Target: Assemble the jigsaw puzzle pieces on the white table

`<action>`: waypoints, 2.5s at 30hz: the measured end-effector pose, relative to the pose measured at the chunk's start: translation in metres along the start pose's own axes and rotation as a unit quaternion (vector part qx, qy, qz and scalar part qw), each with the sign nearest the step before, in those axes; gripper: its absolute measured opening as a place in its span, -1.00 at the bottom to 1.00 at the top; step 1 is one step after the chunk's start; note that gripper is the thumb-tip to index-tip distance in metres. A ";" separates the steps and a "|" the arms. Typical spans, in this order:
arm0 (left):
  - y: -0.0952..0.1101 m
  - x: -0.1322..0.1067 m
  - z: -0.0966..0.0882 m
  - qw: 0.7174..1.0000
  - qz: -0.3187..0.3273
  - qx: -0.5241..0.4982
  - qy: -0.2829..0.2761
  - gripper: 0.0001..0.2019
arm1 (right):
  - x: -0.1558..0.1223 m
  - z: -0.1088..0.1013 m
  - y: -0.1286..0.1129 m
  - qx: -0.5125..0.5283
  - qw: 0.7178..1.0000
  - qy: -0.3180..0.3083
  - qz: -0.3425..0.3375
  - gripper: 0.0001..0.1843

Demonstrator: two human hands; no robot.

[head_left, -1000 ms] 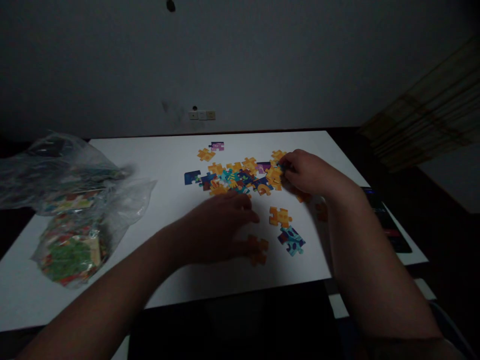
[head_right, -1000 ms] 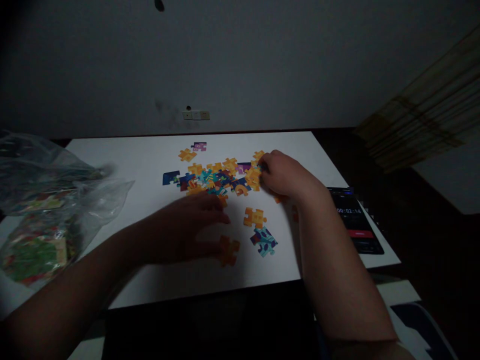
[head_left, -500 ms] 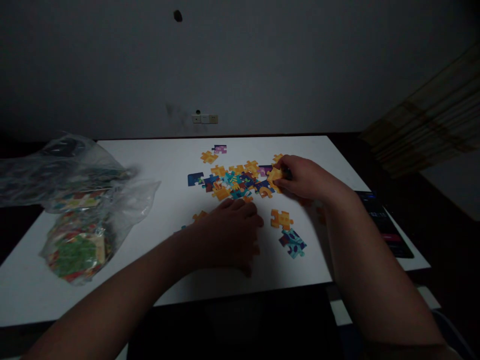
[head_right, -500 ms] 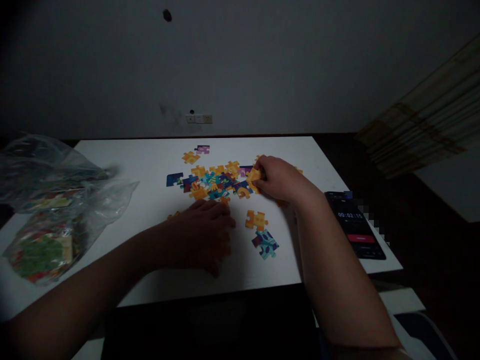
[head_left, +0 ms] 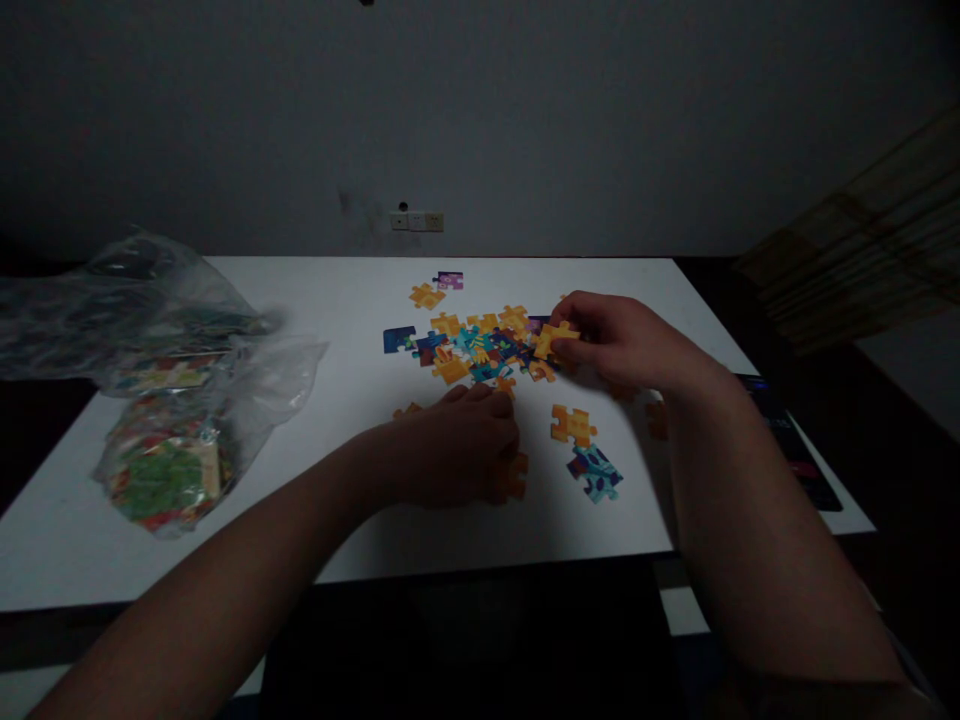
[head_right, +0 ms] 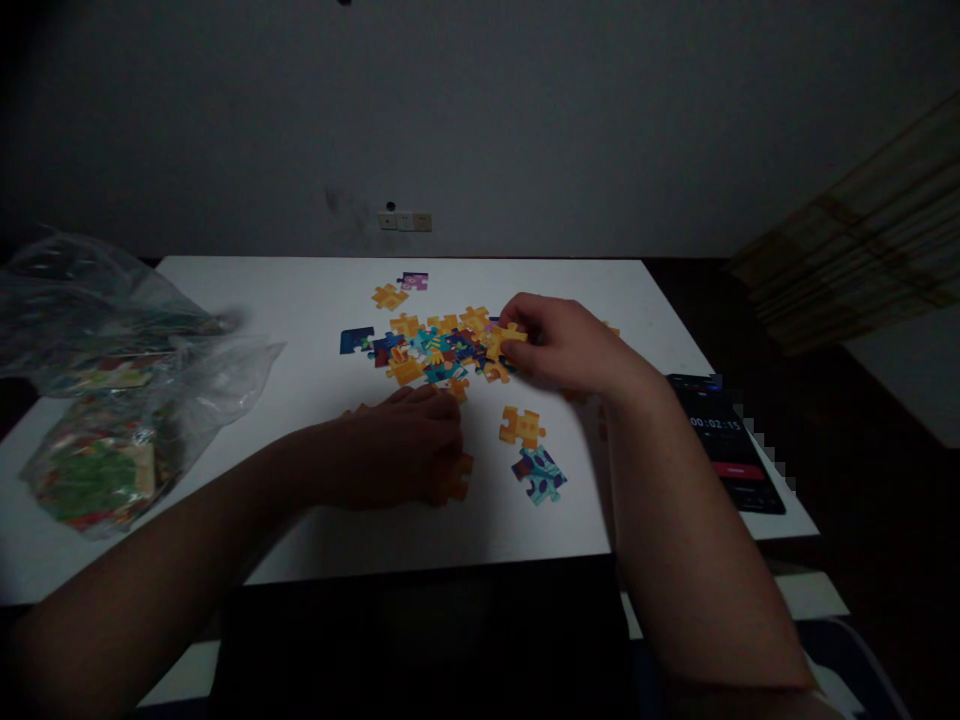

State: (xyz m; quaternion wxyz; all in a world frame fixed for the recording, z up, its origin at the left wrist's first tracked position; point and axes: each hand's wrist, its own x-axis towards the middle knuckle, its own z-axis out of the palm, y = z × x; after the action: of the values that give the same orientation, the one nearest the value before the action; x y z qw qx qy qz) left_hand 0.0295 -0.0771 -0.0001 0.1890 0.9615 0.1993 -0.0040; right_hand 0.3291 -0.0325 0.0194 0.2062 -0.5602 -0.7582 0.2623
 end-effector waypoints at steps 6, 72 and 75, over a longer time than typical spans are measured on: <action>0.002 -0.002 -0.004 0.999 0.000 -0.028 -0.016 -0.87 | 0.001 0.002 -0.001 0.041 0.999 0.000 -0.017 -0.72; -0.025 0.012 -0.001 0.983 -0.023 -0.159 0.094 -0.85 | 0.014 0.018 0.015 -0.247 0.967 0.037 -0.052 -0.62; -0.032 0.008 -0.004 0.985 -0.049 -0.041 0.159 -0.83 | 0.014 0.017 0.011 -0.237 0.970 0.032 -0.051 -0.63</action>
State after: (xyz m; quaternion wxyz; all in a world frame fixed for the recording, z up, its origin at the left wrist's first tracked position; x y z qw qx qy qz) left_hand 0.0241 -0.0461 -0.0088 0.1939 0.9305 0.2735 0.1475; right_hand 0.3230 -0.0189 -0.0008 0.1046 -0.5622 -0.8191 0.0458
